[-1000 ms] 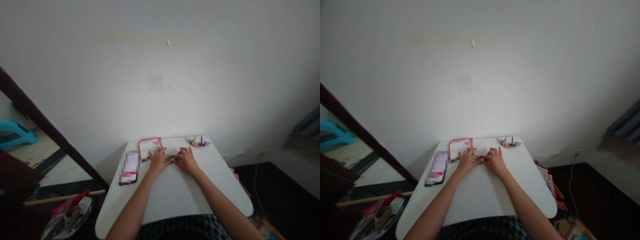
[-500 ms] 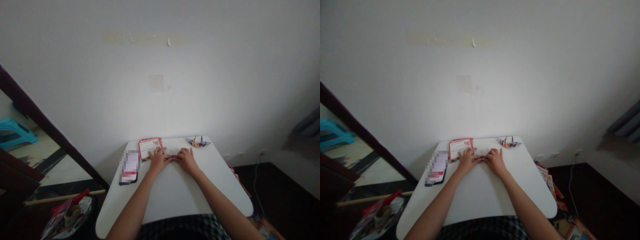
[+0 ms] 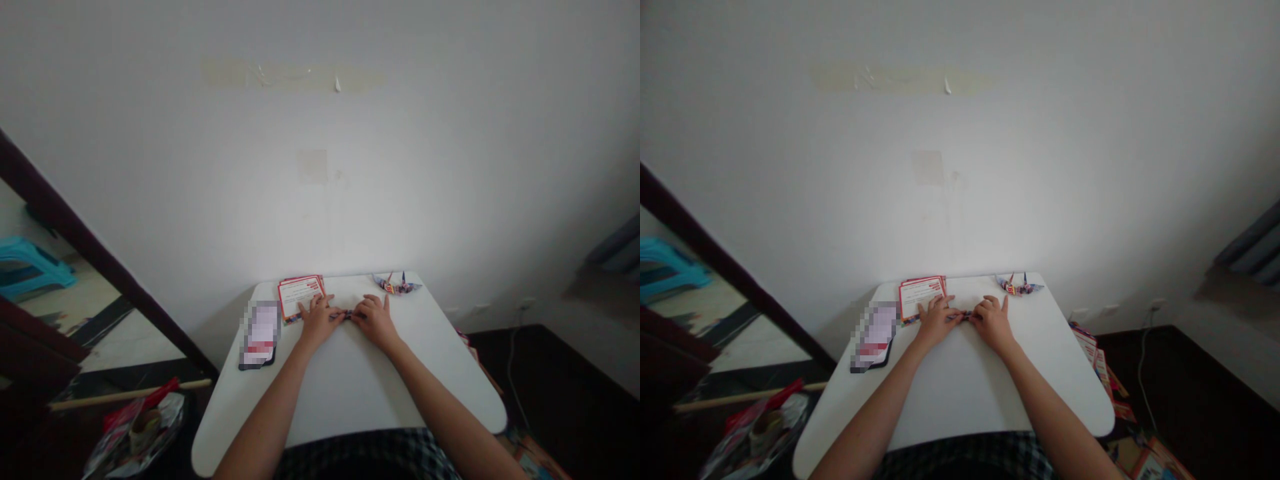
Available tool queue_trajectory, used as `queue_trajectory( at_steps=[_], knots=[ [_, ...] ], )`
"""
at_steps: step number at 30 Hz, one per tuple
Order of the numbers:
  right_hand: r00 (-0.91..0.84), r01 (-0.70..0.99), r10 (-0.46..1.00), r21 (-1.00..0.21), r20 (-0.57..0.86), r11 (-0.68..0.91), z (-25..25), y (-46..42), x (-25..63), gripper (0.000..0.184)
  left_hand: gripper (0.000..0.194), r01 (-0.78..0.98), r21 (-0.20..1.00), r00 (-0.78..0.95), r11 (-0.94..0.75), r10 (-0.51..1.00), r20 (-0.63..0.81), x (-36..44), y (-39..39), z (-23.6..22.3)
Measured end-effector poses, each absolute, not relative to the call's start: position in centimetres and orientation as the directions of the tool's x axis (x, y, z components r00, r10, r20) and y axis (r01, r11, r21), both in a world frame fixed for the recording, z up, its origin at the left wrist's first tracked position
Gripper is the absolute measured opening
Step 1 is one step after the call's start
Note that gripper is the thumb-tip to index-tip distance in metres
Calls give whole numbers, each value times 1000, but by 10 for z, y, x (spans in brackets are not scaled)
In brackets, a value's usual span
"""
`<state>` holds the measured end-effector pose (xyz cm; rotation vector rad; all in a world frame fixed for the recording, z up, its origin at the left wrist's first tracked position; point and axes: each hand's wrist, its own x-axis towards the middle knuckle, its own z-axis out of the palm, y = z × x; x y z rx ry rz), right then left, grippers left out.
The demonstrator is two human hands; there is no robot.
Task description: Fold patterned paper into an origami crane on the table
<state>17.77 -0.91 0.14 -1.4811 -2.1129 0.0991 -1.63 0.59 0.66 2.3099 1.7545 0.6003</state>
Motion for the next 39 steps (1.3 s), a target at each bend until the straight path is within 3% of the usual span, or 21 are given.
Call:
queue_trajectory(
  at_steps=[12, 29, 39],
  knots=[
    [-113, 898, 934, -367, 339, 242, -4, -5, 172, 22, 17, 882, 389, 194, -265, 958, 212, -15, 10, 4],
    [-97, 886, 940, -402, 326, 231, -5, -3, 171, 25, 23, 885, 390, 179, -252, 960, 213, -10, 2, 15],
    [-99, 885, 946, -407, 309, 225, -3, -5, 171, 20, 10, 863, 386, 223, -327, 931, 290, -12, 4, 4]
  ],
)
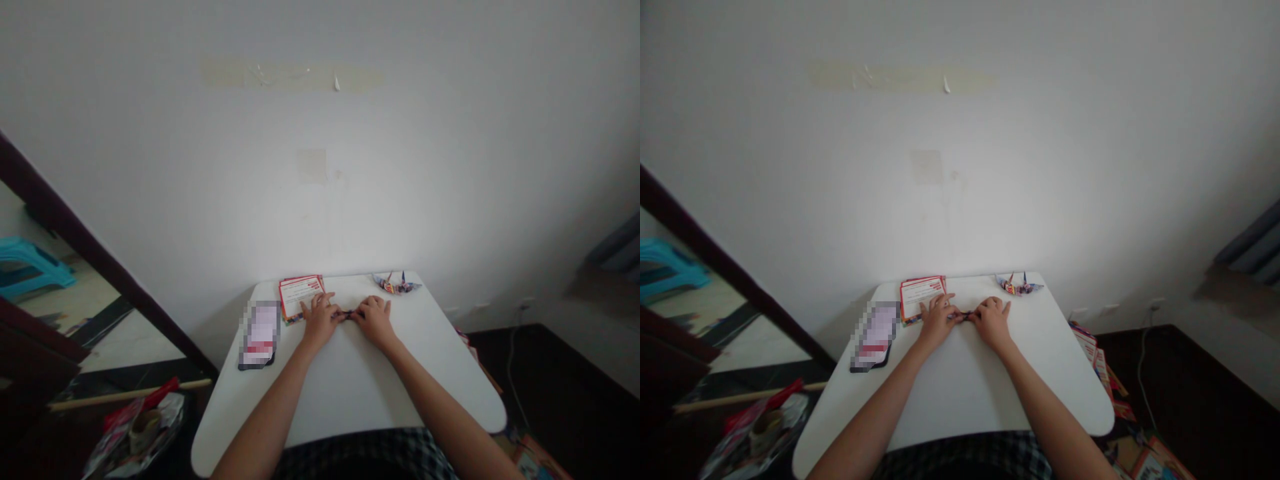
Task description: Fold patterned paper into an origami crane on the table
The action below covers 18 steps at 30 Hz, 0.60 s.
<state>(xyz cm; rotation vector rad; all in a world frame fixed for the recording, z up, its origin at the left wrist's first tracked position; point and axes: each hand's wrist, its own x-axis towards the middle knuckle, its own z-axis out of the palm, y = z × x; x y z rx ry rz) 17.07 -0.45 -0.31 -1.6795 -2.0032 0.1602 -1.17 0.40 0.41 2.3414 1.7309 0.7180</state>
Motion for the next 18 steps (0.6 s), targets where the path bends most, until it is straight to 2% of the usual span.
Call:
queue_trajectory(
  at_steps=[7, 12, 18],
  knots=[
    [-82, 894, 962, -408, 261, 186, 0, -5, 169, 23, 8, 887, 355, 204, -295, 940, 272, -6, 2, 9],
    [-75, 896, 976, -417, 203, 156, 5, -7, 168, 24, 12, 880, 385, 190, -279, 949, 253, -8, 1, 10],
    [-48, 886, 973, -440, 227, 147, 7, -10, 168, 24, 14, 876, 393, 181, -280, 946, 269, -8, 1, 10]
  ],
)
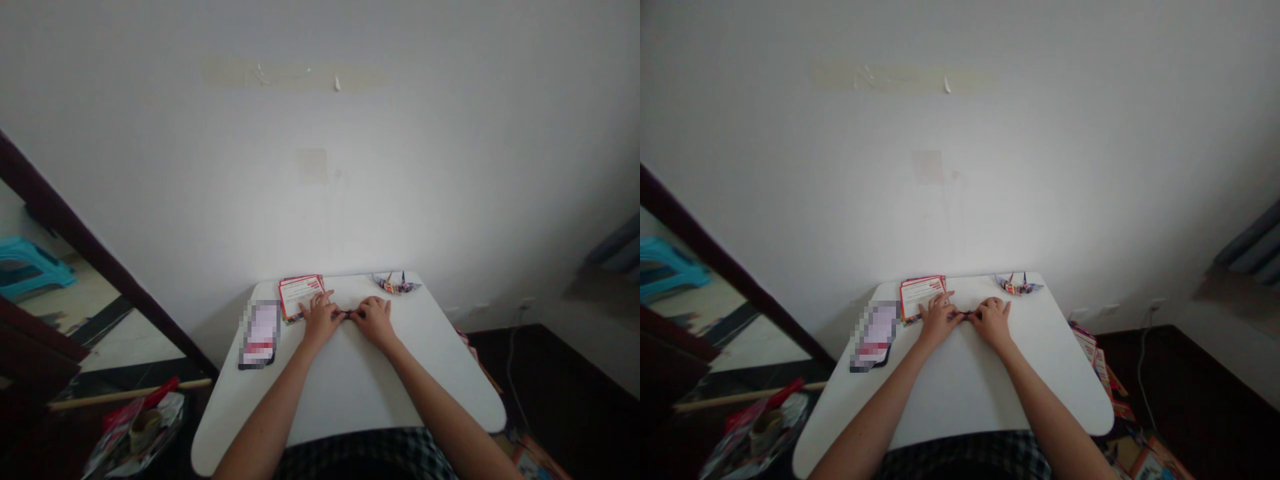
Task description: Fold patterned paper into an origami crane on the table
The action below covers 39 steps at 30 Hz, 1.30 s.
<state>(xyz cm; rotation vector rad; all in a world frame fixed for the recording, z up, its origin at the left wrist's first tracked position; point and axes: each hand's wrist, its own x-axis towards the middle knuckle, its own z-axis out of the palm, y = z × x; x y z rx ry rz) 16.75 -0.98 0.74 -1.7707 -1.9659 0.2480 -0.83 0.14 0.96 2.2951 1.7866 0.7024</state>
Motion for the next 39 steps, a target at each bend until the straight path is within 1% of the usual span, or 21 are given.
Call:
queue_trajectory(
  at_steps=[7, 12, 17, 23, 39],
  knots=[
    [-21, 886, 973, -446, 228, 124, 7, -11, 166, 25, 15, 887, 369, 181, -279, 943, 280, -6, 1, 8],
    [-19, 889, 974, -442, 225, 119, 5, -8, 166, 25, 18, 878, 387, 174, -281, 942, 289, -6, -1, 9],
    [-15, 895, 981, -435, 191, 98, 6, -7, 165, 24, 12, 877, 402, 167, -264, 951, 261, -6, 0, 11],
    [-19, 895, 985, -436, 172, 93, 10, -7, 164, 28, 14, 887, 388, 148, -252, 949, 278, -5, 0, 12],
    [-20, 892, 988, -444, 155, 88, 12, -8, 165, 30, 17, 914, 341, 145, -218, 963, 229, -3, 2, 11]
  ],
)
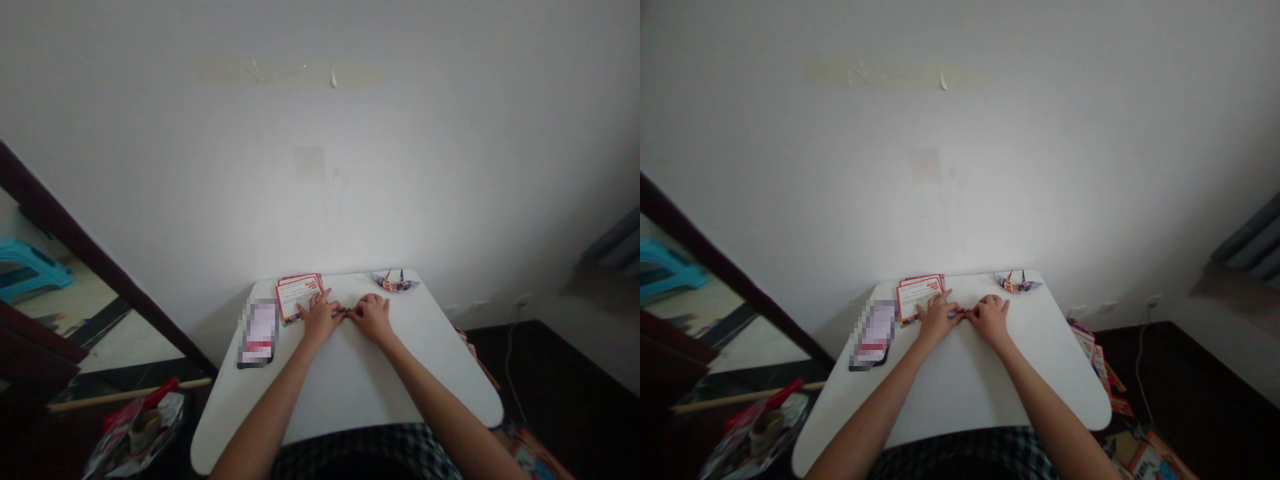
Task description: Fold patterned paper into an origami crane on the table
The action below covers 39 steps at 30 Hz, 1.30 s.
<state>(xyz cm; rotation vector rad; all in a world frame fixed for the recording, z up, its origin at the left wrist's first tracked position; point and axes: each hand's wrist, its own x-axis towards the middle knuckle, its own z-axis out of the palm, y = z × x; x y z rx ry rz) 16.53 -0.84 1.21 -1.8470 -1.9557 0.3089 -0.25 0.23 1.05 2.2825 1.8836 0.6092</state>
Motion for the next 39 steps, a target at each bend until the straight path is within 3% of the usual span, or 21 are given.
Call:
queue_trajectory(
  at_steps=[26, 39],
  knots=[
    [19, 867, 994, -497, 104, 35, 8, 3, 169, 17, 17, 923, 340, 139, -180, 980, 141, -6, 1, 17],
    [-40, 860, 998, -507, 52, 61, 8, 6, 179, 15, 18, 925, 332, 135, -185, 976, 169, -10, 0, 10]
  ],
)
